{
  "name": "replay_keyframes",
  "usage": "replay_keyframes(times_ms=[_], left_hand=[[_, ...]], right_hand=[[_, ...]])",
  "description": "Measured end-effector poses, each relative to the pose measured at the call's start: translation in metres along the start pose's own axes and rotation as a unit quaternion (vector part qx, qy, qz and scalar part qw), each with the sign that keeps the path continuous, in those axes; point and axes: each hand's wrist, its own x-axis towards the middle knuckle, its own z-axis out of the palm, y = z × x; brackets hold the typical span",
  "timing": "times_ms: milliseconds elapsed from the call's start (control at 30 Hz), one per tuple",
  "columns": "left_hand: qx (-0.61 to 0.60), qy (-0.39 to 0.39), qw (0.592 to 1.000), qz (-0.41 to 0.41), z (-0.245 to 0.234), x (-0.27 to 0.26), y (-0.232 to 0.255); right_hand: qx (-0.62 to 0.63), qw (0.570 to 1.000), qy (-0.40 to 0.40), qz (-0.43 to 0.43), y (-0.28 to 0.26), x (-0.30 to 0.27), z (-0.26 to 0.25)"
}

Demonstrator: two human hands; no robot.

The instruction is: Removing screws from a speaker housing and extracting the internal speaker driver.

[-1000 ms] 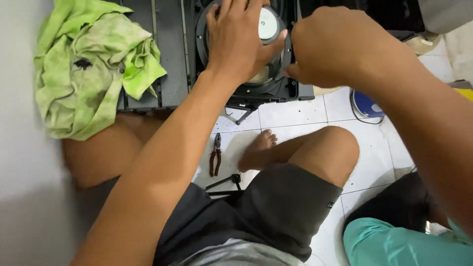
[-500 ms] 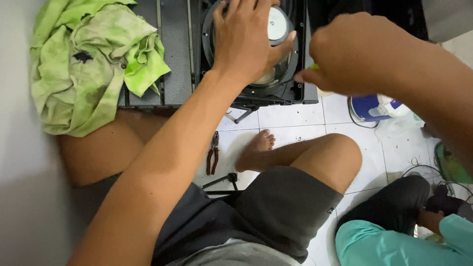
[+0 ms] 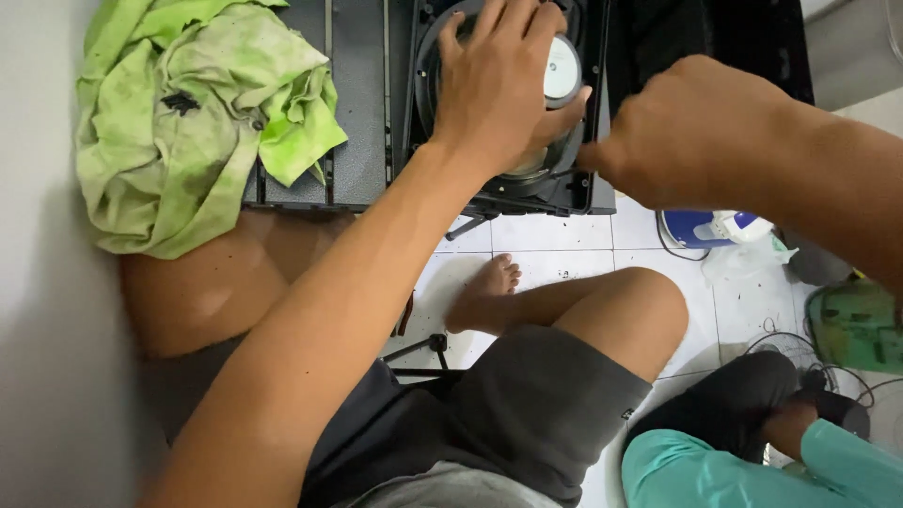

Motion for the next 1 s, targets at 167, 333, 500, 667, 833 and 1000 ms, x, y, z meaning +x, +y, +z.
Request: replay_keyframes(times_ms=[167, 333, 500, 667, 833, 1000], left_hand=[[0.02, 0.012, 1.0, 0.013, 0.0, -0.001, 0.0], [-0.001, 0.008, 1.0, 0.004, 0.002, -0.004, -0.004], [0.008, -0.001, 1.0, 0.019, -0.002, -0.002, 0.001], [0.0, -0.015, 0.999, 0.047, -0.002, -0.002, 0.006], [0.015, -0.029, 0.998, 0.05, -0.002, -0.001, 0.005], [0.015, -0.038, 0.998, 0.053, -0.004, -0.002, 0.007]], right_hand=[[-0.124, 0.978, 0.128, -0.112, 0.001, -0.006, 0.021], [0.245, 0.943, 0.019, 0.223, -0.006, -0.007, 0.002], [0.277, 0.942, -0.006, 0.191, -0.001, -0.003, -0.007], [0.152, 0.977, 0.064, 0.135, -0.009, -0.002, 0.004], [0.054, 0.988, 0.117, 0.089, -0.01, -0.012, 0.01], [0.051, 0.986, 0.12, 0.1, -0.01, -0.017, 0.016]])
